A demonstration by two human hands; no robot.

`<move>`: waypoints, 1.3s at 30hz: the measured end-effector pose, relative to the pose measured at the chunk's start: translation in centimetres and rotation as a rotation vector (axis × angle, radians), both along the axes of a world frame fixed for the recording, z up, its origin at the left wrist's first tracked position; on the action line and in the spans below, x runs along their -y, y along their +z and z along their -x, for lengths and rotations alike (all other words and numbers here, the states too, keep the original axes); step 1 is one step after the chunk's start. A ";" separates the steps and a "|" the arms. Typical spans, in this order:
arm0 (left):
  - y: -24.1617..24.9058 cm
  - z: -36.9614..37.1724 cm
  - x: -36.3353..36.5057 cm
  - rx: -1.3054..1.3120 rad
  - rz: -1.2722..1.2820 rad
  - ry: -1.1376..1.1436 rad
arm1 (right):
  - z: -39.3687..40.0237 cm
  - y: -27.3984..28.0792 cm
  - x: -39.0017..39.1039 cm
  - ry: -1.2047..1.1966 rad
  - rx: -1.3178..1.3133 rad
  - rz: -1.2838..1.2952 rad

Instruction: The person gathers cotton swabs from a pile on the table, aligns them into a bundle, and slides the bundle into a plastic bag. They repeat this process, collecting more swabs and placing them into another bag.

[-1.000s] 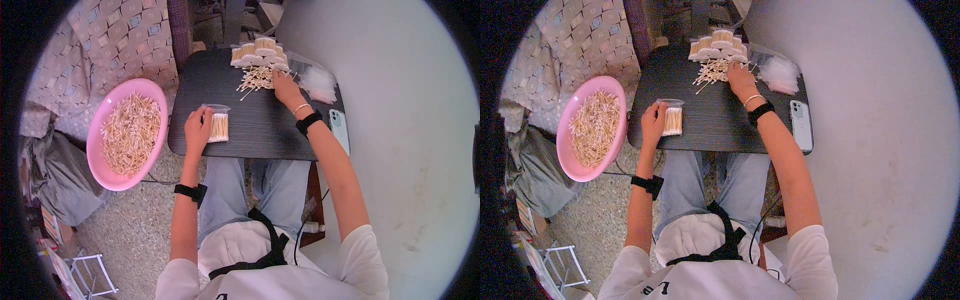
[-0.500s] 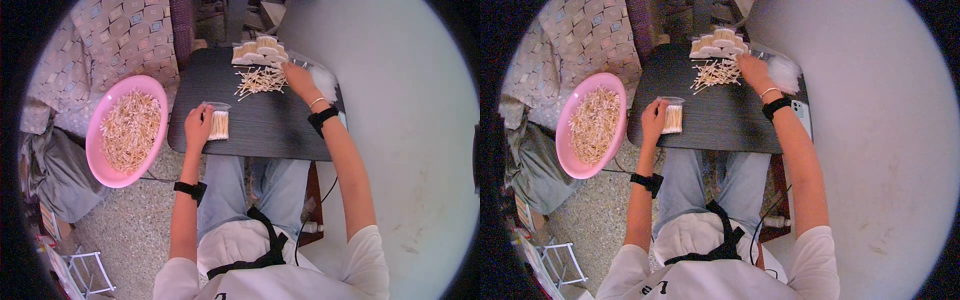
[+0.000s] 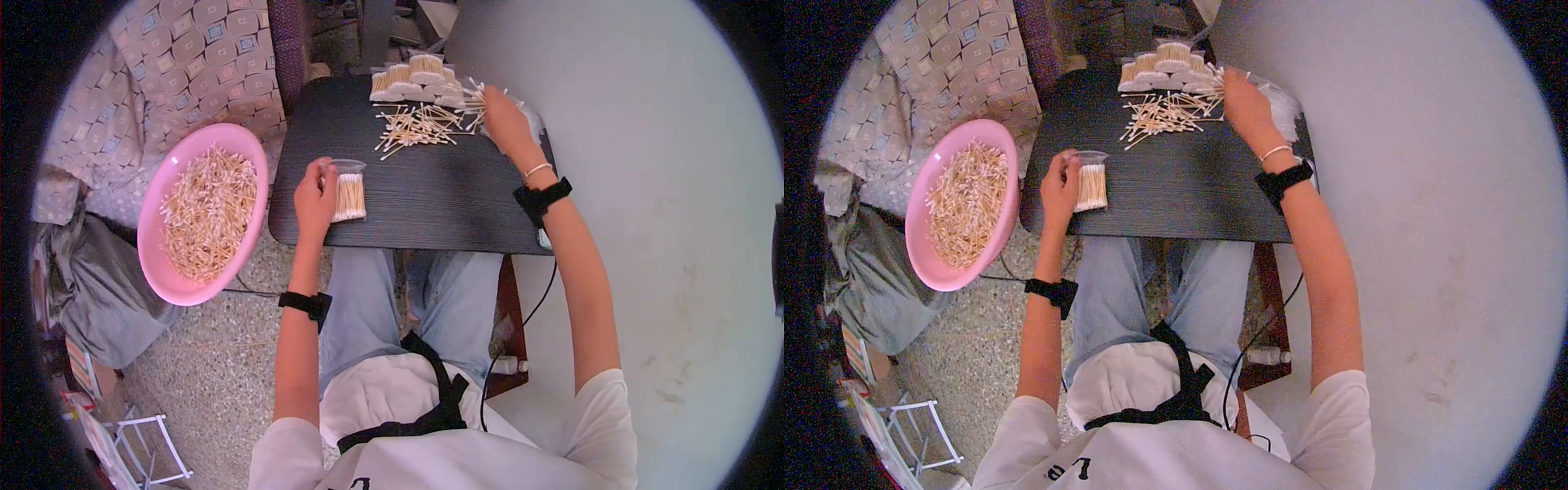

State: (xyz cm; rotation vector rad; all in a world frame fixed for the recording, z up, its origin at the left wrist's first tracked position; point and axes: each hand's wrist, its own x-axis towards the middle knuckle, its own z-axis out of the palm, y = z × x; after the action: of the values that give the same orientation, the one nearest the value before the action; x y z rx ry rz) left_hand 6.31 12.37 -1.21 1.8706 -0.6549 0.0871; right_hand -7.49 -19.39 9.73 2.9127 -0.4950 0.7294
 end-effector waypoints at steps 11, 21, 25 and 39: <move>4.1 4.2 0.0 0.499 0.087 -0.109 | 3.3 -4.5 -9.1 0.189 -0.167 -0.141; 1.6 10.9 6.6 0.500 -0.218 -0.414 | 4.9 -6.6 -10.5 0.231 -0.231 -0.210; 0.1 10.5 7.5 0.566 -0.281 -0.365 | 6.5 -5.3 -10.8 0.268 -0.325 -0.329; 0.4 10.5 7.4 0.558 -0.353 -0.404 | 9.0 -8.0 -7.8 0.234 -0.210 -0.260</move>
State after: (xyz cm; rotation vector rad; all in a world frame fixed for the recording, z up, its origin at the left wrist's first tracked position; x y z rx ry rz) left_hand -4.16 4.95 -0.82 2.0164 -1.5019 0.2477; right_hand -16.50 -11.61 1.71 3.2809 -0.2448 0.3981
